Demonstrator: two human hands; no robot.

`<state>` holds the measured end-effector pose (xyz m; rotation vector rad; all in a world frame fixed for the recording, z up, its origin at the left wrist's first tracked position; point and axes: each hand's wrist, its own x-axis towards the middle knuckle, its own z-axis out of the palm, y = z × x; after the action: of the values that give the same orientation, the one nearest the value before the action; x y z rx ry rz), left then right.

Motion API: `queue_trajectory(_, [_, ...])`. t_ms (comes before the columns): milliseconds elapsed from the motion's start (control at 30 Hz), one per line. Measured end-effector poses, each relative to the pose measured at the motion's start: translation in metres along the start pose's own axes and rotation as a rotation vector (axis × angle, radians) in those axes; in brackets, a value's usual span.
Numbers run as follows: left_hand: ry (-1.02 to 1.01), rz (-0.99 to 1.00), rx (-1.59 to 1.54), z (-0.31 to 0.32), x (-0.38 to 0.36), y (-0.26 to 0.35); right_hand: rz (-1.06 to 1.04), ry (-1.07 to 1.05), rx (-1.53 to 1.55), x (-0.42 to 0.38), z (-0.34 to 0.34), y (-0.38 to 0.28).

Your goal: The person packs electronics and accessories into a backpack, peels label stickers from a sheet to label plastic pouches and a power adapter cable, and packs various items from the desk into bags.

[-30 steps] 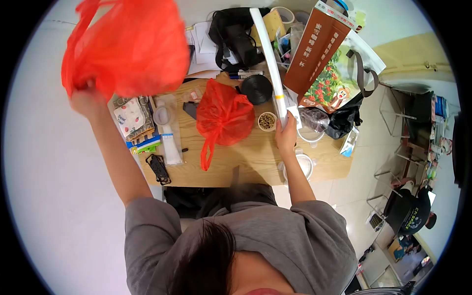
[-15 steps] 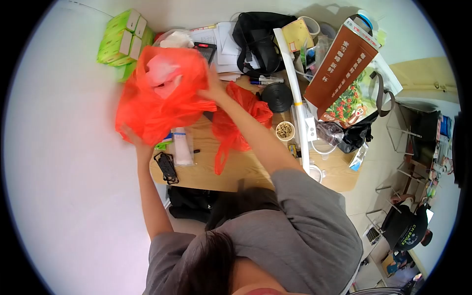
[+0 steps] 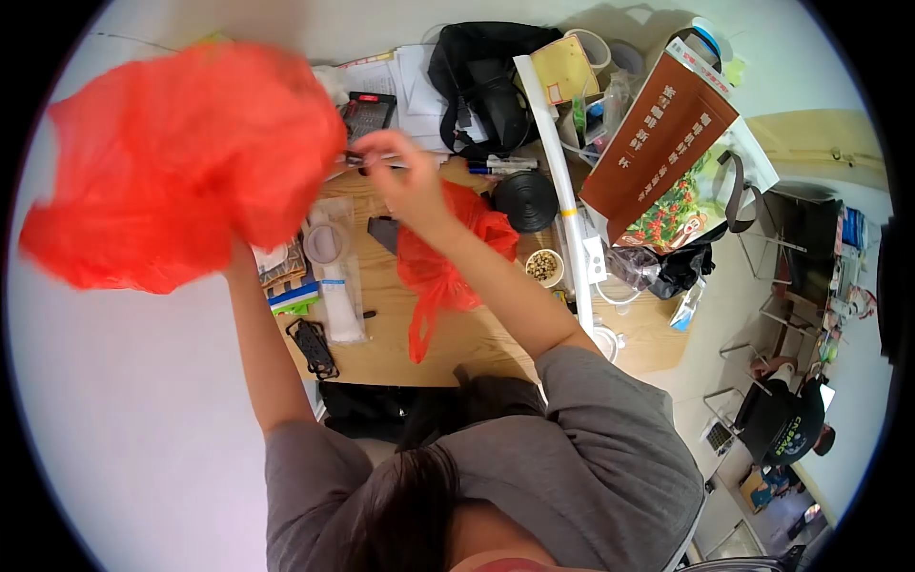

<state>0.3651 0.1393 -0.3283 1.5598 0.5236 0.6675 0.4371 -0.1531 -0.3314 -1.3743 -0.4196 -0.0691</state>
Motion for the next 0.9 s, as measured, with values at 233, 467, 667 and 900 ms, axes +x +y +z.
queue_trajectory(233, [0.021, -0.133, -0.237, 0.106, 0.136, -0.079, 0.216, 0.266, -0.897, 0.008, -0.120, 0.106])
queue_trajectory(467, [-0.065, -0.263, -0.389, 0.120, 0.176, -0.118, 0.429, 0.121, -1.176, 0.037, -0.144, 0.143])
queue_trajectory(667, [-0.243, -0.283, -0.477, 0.076, 0.147, -0.100, 0.628, 0.079, -0.997, 0.069, -0.157, 0.160])
queue_trajectory(900, [0.168, -0.009, 0.094, 0.067, -0.042, -0.143, 0.611, 0.161, -0.076, 0.056, -0.177, 0.097])
